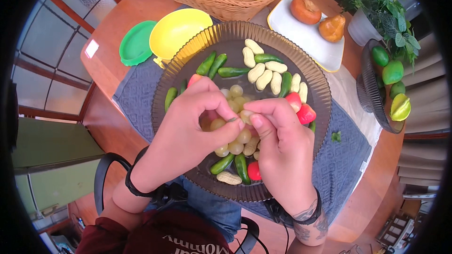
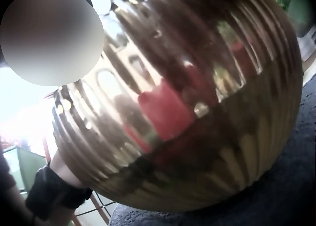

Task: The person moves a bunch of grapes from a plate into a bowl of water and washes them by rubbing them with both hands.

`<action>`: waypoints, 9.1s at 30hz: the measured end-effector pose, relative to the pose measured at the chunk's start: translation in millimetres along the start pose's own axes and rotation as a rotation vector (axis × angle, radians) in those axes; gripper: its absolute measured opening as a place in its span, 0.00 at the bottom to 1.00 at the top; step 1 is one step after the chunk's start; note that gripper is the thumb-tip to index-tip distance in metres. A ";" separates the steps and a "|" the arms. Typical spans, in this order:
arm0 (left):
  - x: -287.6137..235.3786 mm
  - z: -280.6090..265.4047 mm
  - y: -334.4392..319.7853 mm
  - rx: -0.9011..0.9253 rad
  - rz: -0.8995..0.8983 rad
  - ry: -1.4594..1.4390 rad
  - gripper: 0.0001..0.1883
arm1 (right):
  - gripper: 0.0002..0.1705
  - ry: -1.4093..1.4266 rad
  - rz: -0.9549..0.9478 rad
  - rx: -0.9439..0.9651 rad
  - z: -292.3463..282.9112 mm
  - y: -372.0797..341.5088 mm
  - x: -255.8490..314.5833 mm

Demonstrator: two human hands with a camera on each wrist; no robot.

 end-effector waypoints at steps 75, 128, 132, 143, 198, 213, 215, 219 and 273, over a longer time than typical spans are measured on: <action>-8.2 -5.3 0.0 -0.104 0.150 0.161 0.06 | 0.17 0.369 0.257 0.174 4.7 8.9 -19.0; -2.6 -3.3 1.0 -0.052 0.077 0.121 0.05 | 0.16 0.368 0.138 0.143 4.0 12.1 -14.2; 1.6 -6.1 0.5 -0.072 0.027 0.027 0.04 | 0.15 0.453 0.144 0.115 2.7 11.3 -18.3; 0.4 -13.9 -1.2 -0.146 0.027 -0.016 0.04 | 0.17 -0.043 -0.027 0.251 6.1 13.6 -7.6; 0.3 -10.7 -0.1 -0.090 0.000 -0.076 0.05 | 0.20 -0.090 -0.171 0.219 1.8 15.6 5.4; 1.0 -10.3 -0.9 -0.091 -0.005 -0.099 0.07 | 0.11 0.188 -0.006 0.160 -2.2 13.2 -8.1; -0.1 -11.5 -1.6 -0.086 -0.018 -0.076 0.07 | 0.12 0.173 -0.012 0.161 -1.7 13.5 -7.0; 1.2 -10.9 -1.0 -0.091 -0.020 -0.071 0.07 | 0.12 0.155 -0.098 0.166 -1.8 14.2 -3.9; -7.0 -8.0 -2.1 -0.148 0.089 0.289 0.07 | 0.15 0.184 0.037 0.191 8.7 12.5 -9.9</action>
Point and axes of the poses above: each hand's wrist, its own y-axis towards the middle knuckle, its own z-axis out of the palm, x = y × z, the point moved 8 cm from there along y, towards the middle knuckle, and after that the axes turned 8 degrees about x, right-handed, at the moved point
